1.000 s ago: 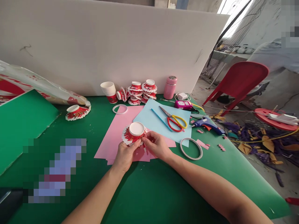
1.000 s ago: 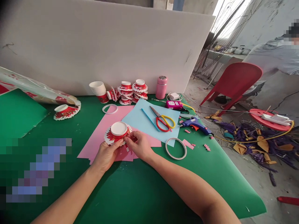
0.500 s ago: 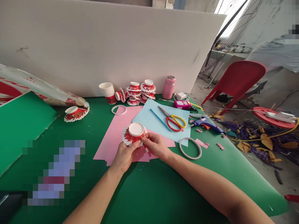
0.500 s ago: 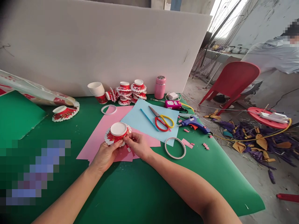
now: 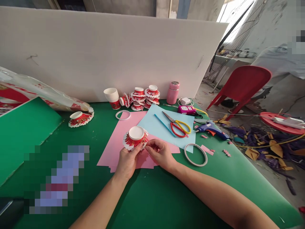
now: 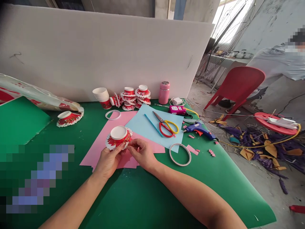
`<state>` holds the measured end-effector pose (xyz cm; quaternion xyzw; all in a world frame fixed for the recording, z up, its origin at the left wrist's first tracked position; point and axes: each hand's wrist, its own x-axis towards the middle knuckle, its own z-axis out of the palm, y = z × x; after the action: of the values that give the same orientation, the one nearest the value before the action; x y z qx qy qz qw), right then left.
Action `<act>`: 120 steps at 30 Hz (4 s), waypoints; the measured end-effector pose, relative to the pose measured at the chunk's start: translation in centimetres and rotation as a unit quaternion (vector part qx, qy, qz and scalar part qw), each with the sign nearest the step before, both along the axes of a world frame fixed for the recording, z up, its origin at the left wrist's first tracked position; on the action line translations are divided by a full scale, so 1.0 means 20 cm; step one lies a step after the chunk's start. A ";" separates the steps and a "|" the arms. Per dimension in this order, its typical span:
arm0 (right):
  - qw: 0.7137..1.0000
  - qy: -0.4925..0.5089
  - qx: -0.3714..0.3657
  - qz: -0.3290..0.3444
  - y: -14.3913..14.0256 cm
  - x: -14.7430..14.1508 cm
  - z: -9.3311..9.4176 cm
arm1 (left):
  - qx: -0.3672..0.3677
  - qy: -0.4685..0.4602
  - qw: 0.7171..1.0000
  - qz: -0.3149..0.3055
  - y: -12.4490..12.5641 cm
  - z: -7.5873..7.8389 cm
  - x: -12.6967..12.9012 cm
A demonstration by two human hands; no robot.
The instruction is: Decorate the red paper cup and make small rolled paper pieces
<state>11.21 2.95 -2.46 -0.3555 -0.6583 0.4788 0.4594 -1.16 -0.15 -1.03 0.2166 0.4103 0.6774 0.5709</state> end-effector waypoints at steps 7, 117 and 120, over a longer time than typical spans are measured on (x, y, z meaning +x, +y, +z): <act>1.000 -0.015 0.007 0.009 -0.01 0.00 -0.01 | 0.000 0.006 1.000 0.007 0.00 -0.01 0.00; 0.940 0.225 -0.251 0.047 0.01 -0.02 0.01 | -0.006 0.079 0.993 -0.090 -0.03 -0.06 0.01; 0.939 0.226 -0.254 0.046 0.01 -0.02 0.01 | -0.008 0.070 0.995 -0.076 -0.03 -0.05 0.01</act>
<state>10.81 3.12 -2.21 -0.3119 -0.4093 0.7186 0.4677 -0.99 -0.71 -2.07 0.2892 0.4375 0.6119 0.5921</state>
